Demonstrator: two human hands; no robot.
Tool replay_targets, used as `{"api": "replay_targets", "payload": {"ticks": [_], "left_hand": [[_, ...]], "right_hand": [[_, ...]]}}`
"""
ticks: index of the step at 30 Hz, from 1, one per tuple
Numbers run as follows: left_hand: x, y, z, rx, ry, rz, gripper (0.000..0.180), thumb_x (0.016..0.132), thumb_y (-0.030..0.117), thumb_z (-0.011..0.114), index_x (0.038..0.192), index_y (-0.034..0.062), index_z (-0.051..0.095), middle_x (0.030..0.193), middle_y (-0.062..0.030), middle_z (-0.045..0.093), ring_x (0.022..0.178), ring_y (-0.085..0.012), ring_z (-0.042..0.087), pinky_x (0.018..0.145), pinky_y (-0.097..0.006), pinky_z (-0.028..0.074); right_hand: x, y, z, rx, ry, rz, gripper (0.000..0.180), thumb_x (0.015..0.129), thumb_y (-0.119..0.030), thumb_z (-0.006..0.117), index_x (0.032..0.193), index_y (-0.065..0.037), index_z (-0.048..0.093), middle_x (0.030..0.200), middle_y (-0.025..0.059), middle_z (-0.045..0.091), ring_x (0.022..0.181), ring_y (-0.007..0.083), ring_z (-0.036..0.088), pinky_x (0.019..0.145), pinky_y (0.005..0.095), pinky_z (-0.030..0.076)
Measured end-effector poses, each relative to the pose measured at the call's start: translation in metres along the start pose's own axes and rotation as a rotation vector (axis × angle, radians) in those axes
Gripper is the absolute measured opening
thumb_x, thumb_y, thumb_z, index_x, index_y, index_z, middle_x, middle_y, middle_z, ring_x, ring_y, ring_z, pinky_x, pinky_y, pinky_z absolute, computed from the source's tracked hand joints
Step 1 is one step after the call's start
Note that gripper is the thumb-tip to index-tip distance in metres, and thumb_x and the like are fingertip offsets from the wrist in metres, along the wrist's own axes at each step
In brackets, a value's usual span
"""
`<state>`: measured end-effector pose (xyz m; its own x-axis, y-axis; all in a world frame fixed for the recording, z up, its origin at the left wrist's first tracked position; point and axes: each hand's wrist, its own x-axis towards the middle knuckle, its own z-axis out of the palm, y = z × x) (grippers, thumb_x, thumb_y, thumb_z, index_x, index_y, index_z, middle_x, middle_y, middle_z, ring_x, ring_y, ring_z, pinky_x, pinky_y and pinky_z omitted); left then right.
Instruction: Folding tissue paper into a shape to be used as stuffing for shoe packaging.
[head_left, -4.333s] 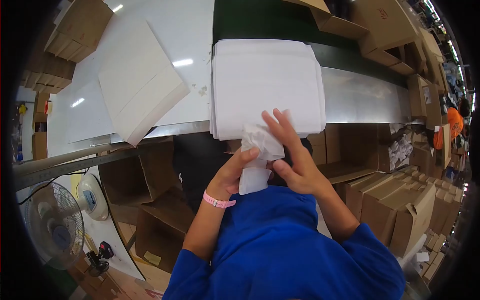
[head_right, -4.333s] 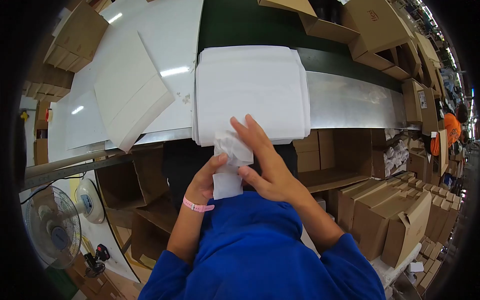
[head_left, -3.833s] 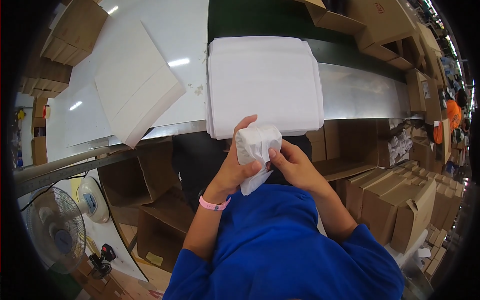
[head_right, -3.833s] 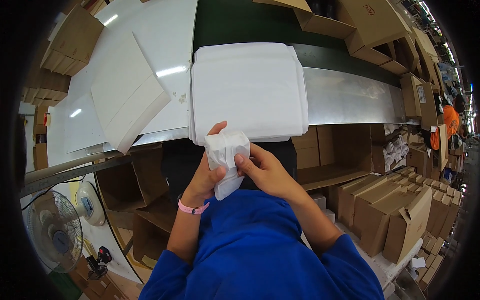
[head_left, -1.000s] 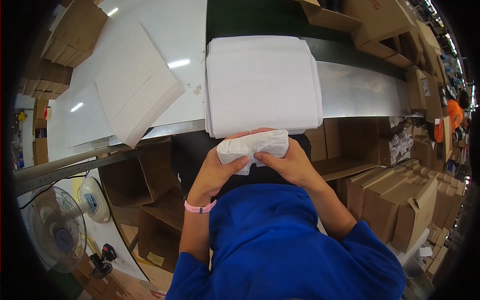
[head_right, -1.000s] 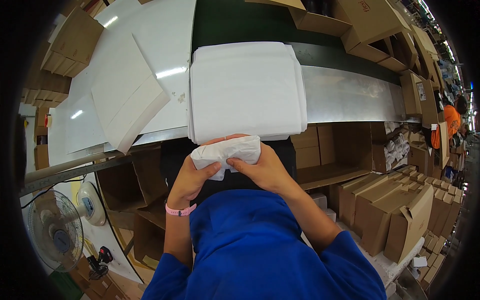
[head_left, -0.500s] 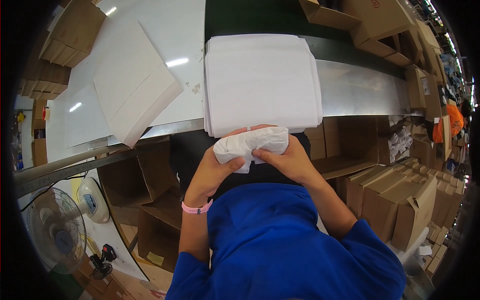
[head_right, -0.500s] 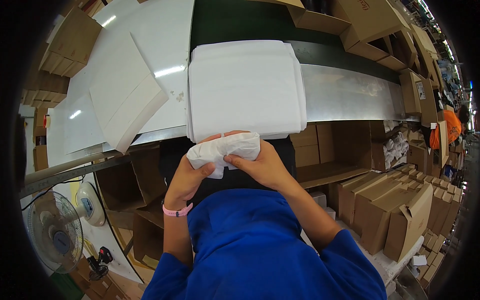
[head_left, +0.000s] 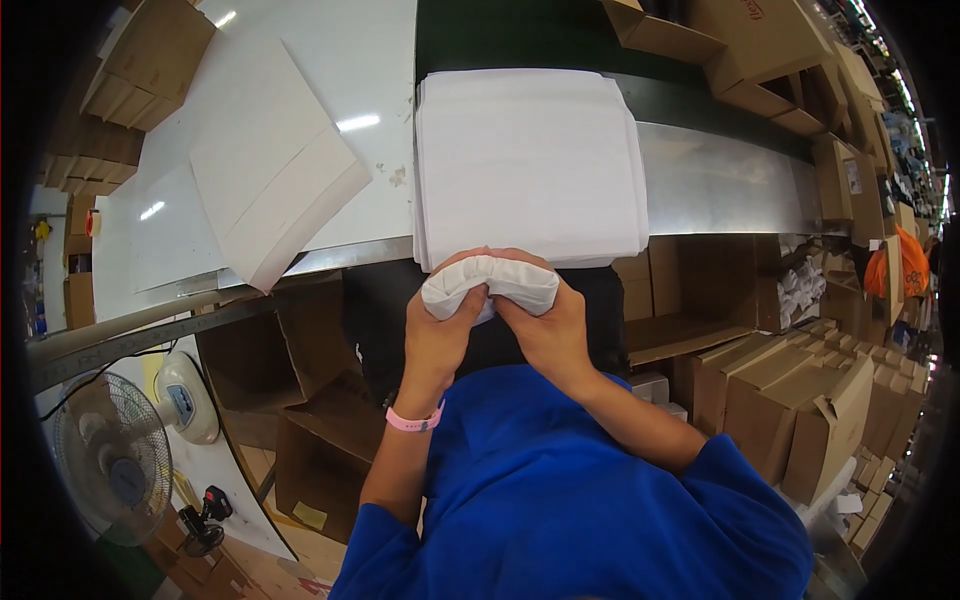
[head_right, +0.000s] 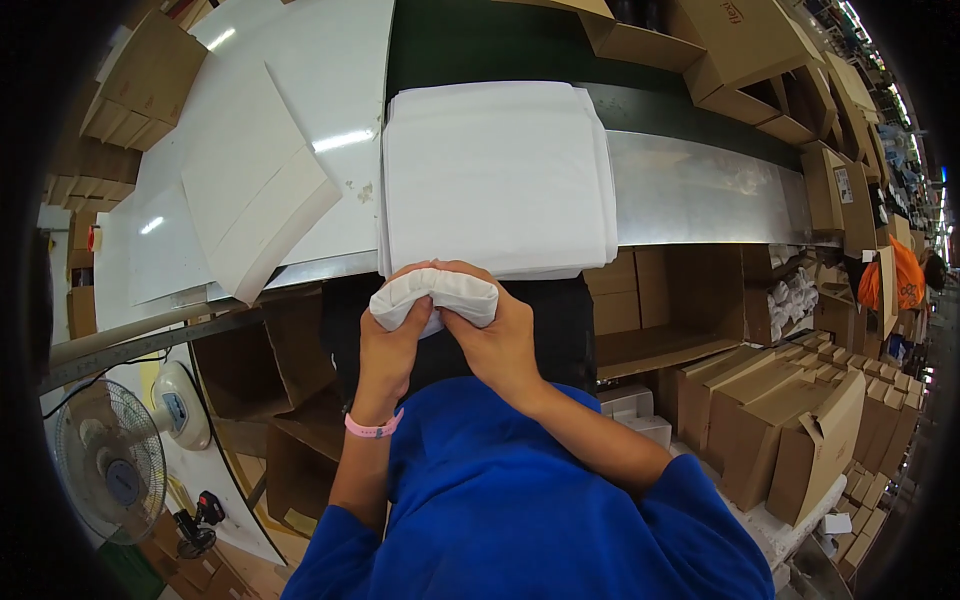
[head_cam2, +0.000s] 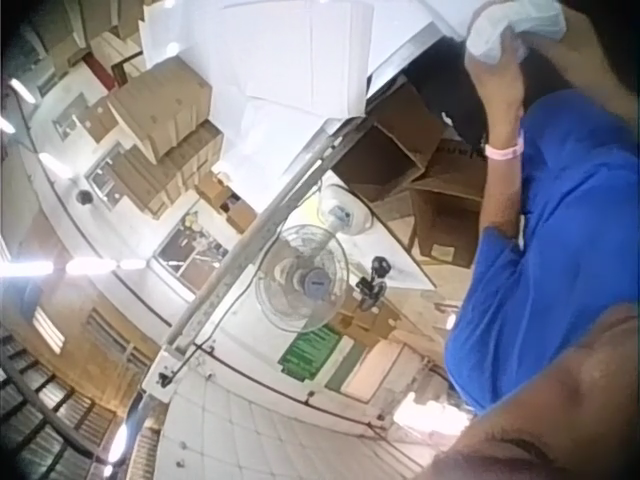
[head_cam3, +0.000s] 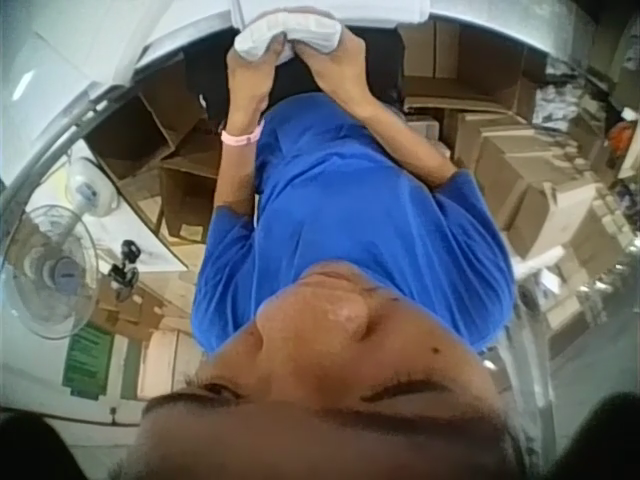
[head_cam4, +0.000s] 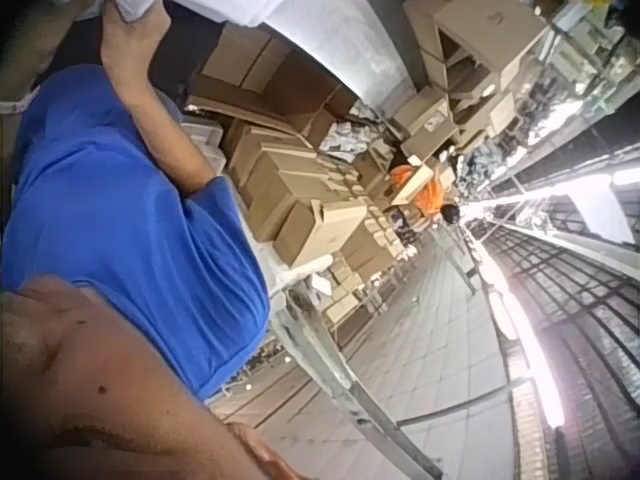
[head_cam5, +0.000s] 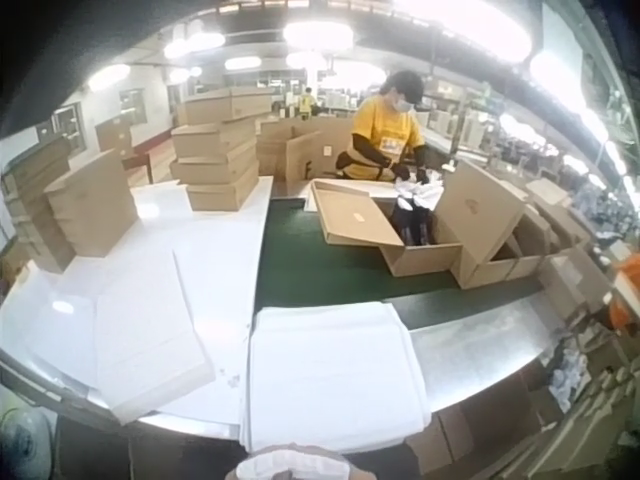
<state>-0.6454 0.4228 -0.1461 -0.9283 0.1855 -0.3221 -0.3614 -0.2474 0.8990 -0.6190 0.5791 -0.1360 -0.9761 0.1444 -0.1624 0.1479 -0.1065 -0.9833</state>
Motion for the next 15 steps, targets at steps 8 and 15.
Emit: {"api": "replay_targets", "payload": {"ticks": [8, 15], "left_hand": [[0.005, -0.013, -0.004, 0.014, 0.065, 0.049, 0.040, 0.113, 0.013, 0.076, 0.152, 0.0013, 0.072, 0.148, -0.0080, 0.076, 0.135, -0.0169, 0.069, 0.117, -0.033, 0.053], [0.005, -0.012, -0.004, 0.036, -0.043, 0.081, 0.053, 0.111, 0.020, 0.081, 0.158, 0.0010, 0.066, 0.160, -0.0099, 0.068, 0.145, -0.0192, 0.063, 0.124, -0.035, 0.048]], "right_hand": [[0.024, -0.011, -0.030, -0.068, -0.231, 0.053, 0.051, 0.102, 0.002, 0.079, 0.152, -0.003, 0.068, 0.137, 0.0069, 0.078, 0.125, 0.0128, 0.071, 0.108, 0.0327, 0.058], [0.021, -0.009, -0.034, -0.096, -0.246, 0.095, 0.055, 0.102, 0.000, 0.080, 0.154, -0.007, 0.066, 0.137, 0.0078, 0.078, 0.126, 0.0164, 0.073, 0.110, 0.0348, 0.058]]}}
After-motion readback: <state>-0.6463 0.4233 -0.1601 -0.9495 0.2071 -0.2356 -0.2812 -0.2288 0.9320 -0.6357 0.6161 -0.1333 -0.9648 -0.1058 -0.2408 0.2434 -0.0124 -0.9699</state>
